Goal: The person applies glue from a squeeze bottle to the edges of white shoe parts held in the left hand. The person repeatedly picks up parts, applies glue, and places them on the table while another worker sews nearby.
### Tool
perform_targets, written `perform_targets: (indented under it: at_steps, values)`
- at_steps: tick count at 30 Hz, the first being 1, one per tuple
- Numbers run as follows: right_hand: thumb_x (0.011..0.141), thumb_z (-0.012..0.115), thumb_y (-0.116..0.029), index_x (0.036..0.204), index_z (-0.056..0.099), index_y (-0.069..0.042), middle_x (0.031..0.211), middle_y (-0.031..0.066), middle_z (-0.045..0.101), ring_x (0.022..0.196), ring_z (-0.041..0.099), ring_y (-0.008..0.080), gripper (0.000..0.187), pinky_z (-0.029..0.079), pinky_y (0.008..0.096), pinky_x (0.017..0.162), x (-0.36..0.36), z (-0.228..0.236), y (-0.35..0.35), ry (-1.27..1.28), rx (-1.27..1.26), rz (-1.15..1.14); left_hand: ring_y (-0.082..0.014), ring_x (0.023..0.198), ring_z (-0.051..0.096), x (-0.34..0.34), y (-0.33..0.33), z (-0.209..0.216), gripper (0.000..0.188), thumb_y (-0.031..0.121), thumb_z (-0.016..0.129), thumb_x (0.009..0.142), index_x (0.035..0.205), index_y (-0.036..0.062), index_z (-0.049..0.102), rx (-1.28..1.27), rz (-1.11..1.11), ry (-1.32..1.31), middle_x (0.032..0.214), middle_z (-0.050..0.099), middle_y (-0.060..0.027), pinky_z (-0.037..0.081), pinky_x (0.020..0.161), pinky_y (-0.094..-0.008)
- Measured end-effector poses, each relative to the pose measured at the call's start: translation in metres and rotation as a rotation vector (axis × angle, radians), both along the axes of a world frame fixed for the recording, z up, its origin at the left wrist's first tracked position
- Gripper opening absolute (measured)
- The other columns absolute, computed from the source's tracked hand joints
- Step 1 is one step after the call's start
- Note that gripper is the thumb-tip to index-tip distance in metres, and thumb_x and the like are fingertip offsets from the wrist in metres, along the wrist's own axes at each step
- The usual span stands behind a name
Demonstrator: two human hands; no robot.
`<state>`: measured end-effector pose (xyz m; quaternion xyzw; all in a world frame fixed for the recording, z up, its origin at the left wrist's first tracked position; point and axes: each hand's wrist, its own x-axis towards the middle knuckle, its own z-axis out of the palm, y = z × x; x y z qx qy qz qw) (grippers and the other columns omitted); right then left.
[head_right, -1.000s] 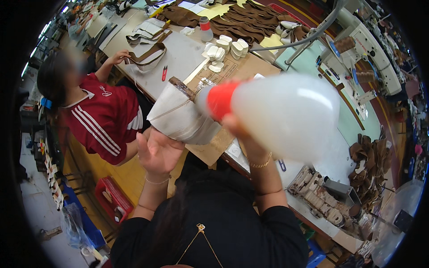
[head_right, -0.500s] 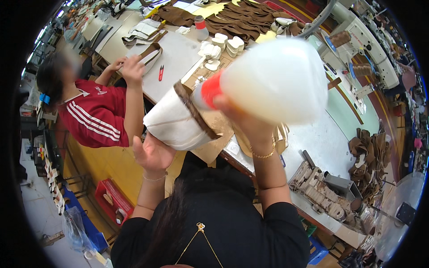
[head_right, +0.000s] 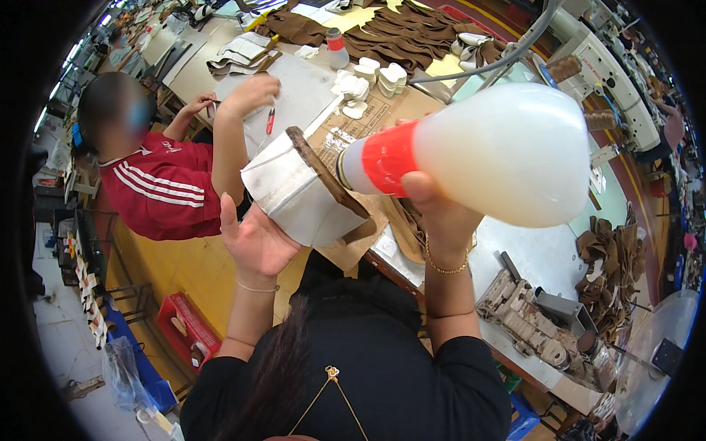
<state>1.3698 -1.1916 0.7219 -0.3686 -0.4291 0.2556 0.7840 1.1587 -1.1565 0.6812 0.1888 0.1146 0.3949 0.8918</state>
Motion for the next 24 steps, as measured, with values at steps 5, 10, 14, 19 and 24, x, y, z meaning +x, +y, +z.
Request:
perform_targets:
  at_steps: [5,10,14,19,24]
  values:
    - [0.067,0.077,-0.032,0.101,0.060,-0.009,0.103,0.0059,0.061,0.094,0.058,0.0177,0.044,0.047,0.0312,0.080,-0.011,-0.012,0.001,-0.327,-0.083,0.061,-0.0324,0.130,0.024,0.003,-0.006,-0.001,0.082,0.058,0.043,0.081,0.138,0.0030,0.018,0.114,0.097,0.129,0.141,0.024,-0.0153,0.020,0.104,-0.0482]
    - [0.067,0.077,-0.028,0.095,0.062,-0.007,0.094,0.0055,0.062,0.093,0.058,0.0172,0.038,0.048,0.0318,0.081,-0.002,-0.012,0.010,-0.241,-0.153,-0.110,-0.0318,0.129,0.026,-0.004,-0.009,-0.006,0.080,0.055,0.042,0.082,0.138,0.0024,0.017,0.157,0.082,0.059,0.140,0.025,-0.0156,0.019,0.105,-0.0474]
    - [0.066,0.078,-0.026,0.090,0.064,-0.005,0.092,0.0057,0.063,0.091,0.058,0.0159,0.035,0.047,0.0322,0.081,-0.024,-0.006,0.004,0.040,0.006,0.090,-0.0318,0.129,0.026,-0.005,-0.007,-0.006,0.081,0.056,0.040,0.082,0.138,0.0025,0.016,0.177,0.037,0.105,0.140,0.026,-0.0160,0.020,0.105,-0.0467]
    - [0.067,0.078,-0.026,0.093,0.063,-0.005,0.091,0.0056,0.064,0.078,0.061,0.0169,0.036,0.050,0.0314,0.073,0.011,-0.013,0.011,-0.294,-0.183,-0.283,-0.0315,0.129,0.026,0.000,-0.011,-0.003,0.083,0.060,0.037,0.082,0.138,0.0027,0.014,0.192,0.063,0.068,0.140,0.025,-0.0164,0.020,0.105,-0.0449]
    - [0.069,0.076,-0.029,0.095,0.062,-0.004,0.091,0.0061,0.063,0.082,0.061,0.0178,0.038,0.049,0.0316,0.074,-0.013,-0.001,0.002,-0.092,-0.121,-0.075,-0.0293,0.129,0.025,0.007,-0.009,0.005,0.086,0.063,0.033,0.082,0.139,0.0034,0.010,0.217,-0.044,0.084,0.141,0.023,-0.0150,0.021,0.105,-0.0419]
